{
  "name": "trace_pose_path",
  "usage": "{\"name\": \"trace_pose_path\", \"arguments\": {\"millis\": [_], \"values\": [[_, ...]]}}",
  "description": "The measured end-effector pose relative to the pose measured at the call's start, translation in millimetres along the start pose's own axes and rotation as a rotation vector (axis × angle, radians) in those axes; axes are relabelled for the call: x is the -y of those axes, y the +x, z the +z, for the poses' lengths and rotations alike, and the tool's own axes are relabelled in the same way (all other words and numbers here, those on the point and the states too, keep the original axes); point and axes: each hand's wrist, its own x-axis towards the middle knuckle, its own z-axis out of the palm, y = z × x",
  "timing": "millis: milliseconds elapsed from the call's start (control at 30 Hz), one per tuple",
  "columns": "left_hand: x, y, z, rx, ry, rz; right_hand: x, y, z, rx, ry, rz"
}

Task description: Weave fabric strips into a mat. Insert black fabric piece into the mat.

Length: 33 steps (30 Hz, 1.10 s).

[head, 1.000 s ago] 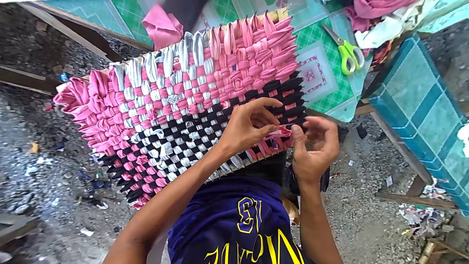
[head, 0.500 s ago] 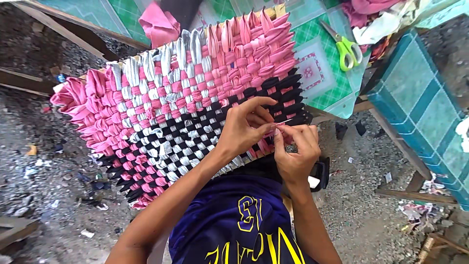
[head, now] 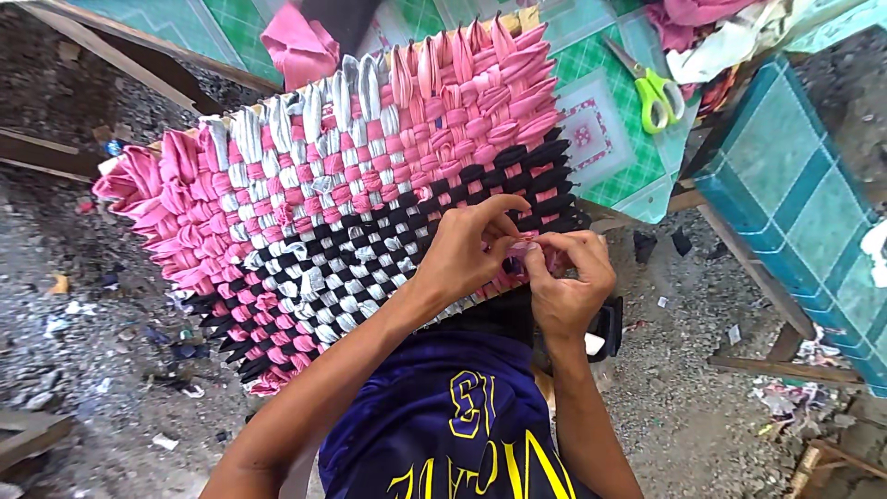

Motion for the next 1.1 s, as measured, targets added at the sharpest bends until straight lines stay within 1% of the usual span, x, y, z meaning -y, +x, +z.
{"name": "trace_pose_path", "arguments": {"millis": [267, 467, 633, 700, 767, 833, 967, 1100], "values": [[-8, -1, 1, 0.091, 0.326, 0.049, -3, 3, -3, -0.052, -0.155, -0.015], [-8, -1, 1, 0.044, 0.365, 0.07, -6, 5, -7, -0.026, -0.121, 0.003], [-12, 0, 0, 0.029, 0.39, 0.132, -2, 11, -13, 0.08, -0.087, -0.139], [-14, 0, 0, 0.031, 0.406, 0.139, -1, 13, -15, 0.094, -0.107, -0.174], [-17, 0, -1, 0.036, 0.427, 0.135, 3, 12, -16, 0.069, -0.124, -0.147], [-19, -1, -1, 0.033, 0.458, 0.138, 11, 11, -18, 0.048, -0.137, -0.082], [-23, -2, 2, 0.014, 0.47, 0.137, 20, 5, -17, 0.085, -0.142, 0.045], [-25, -5, 4, -0.003, 0.458, 0.124, 17, 3, -12, 0.076, -0.107, 0.095]]}}
